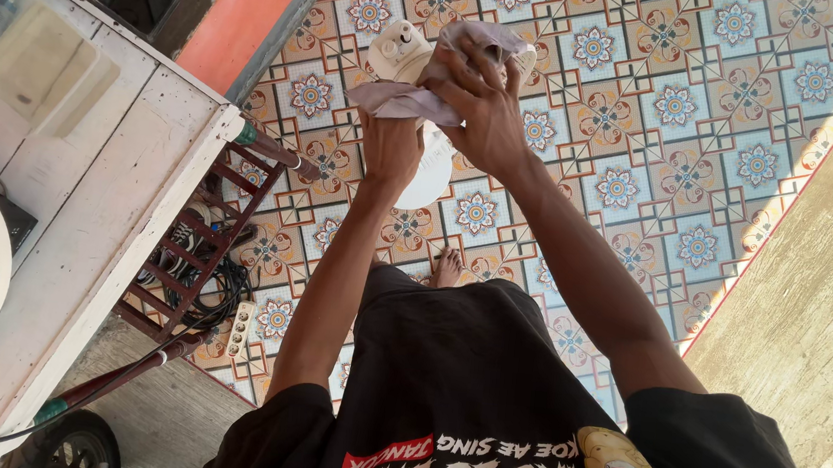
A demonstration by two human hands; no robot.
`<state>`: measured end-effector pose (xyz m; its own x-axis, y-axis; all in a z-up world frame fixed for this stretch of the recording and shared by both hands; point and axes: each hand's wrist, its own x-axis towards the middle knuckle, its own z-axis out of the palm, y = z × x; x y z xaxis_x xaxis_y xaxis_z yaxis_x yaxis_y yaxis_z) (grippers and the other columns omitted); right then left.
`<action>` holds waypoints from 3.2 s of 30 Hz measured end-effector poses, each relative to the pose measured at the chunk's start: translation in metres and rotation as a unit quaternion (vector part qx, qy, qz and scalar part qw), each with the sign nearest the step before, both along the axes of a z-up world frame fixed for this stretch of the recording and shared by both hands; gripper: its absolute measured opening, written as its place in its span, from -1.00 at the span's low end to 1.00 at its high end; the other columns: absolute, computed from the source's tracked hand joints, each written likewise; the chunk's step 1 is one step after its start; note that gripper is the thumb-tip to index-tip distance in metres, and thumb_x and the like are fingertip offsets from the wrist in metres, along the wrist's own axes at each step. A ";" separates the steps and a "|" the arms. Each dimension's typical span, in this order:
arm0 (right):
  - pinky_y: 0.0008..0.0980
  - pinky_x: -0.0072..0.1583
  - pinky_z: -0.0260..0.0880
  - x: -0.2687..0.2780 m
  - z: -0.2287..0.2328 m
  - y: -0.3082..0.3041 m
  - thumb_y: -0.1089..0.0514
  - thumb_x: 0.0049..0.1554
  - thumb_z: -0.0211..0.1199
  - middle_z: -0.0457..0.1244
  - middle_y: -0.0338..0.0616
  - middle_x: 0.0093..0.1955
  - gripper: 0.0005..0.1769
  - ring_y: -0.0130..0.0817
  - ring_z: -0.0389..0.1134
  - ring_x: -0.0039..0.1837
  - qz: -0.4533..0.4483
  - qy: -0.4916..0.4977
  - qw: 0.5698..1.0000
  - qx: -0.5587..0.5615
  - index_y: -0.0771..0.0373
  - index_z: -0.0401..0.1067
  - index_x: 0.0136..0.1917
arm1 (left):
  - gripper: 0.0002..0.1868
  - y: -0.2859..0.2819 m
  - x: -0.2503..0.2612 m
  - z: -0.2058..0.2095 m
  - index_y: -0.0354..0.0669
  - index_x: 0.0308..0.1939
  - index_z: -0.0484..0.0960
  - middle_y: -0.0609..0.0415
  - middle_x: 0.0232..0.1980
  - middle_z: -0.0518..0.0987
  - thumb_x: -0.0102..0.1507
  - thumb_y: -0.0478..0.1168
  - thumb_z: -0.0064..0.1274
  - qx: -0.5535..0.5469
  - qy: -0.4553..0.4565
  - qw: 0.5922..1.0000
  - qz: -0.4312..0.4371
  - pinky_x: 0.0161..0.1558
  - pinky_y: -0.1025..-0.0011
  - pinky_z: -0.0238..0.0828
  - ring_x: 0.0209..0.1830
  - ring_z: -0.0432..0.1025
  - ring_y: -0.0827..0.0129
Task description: The person assembles a white electric fan by attaching the front cage, inserting the fan blade, and securing the rear cage. They then wipe the assembled fan with a cloth.
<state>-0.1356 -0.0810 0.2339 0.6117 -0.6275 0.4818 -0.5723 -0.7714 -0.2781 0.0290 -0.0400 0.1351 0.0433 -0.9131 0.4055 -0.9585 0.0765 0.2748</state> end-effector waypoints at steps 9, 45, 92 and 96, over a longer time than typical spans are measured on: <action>-0.27 0.14 0.60 -0.033 -0.035 -0.044 0.34 0.15 0.47 0.39 0.00 0.27 -0.67 -0.11 0.49 0.20 -0.023 -0.164 0.985 0.042 0.36 0.46 0.16 | -0.37 0.007 -0.003 0.013 -0.33 0.09 0.38 -0.19 0.08 0.35 0.00 -0.37 0.32 0.038 0.063 0.997 -0.003 0.12 0.06 0.22 0.12 0.26 0.00; -0.13 -0.06 0.41 -0.156 -0.153 -0.068 0.24 0.27 0.29 0.43 0.06 -0.11 -0.86 -0.21 0.44 -0.12 -0.374 -0.199 0.874 0.239 0.40 0.45 0.00 | -0.35 0.016 0.021 0.026 -0.32 0.16 0.37 -0.16 0.12 0.35 0.03 -0.46 0.32 0.005 0.136 0.989 -0.053 0.26 0.04 0.23 0.16 0.28 -0.04; 0.02 0.24 0.41 0.275 -0.024 0.111 -0.15 0.10 0.45 0.36 0.14 0.15 -0.42 0.13 0.36 0.28 0.196 0.101 0.896 0.386 0.26 0.52 0.24 | -0.75 0.241 0.274 0.038 -0.30 -0.07 0.69 0.30 -0.38 0.45 0.43 -0.14 0.11 -0.044 0.647 0.752 0.115 -0.33 0.62 0.10 -0.39 0.20 0.70; 0.20 0.25 0.30 0.336 -0.048 0.115 0.01 0.13 0.45 0.35 0.14 0.12 -0.66 0.30 0.26 0.29 0.235 -0.005 0.959 0.161 0.29 0.59 0.06 | -0.68 0.265 0.327 0.012 -0.30 -0.07 0.60 0.17 -0.17 0.63 0.43 -0.05 0.06 -0.159 0.641 0.738 0.138 0.00 0.51 0.41 -0.11 0.50 0.55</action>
<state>0.2006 0.0343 0.1860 0.8595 -0.4015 0.3164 -0.1797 -0.8167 -0.5483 0.3563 0.2246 0.1467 0.7445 -0.6648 0.0619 0.0814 0.1825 0.9798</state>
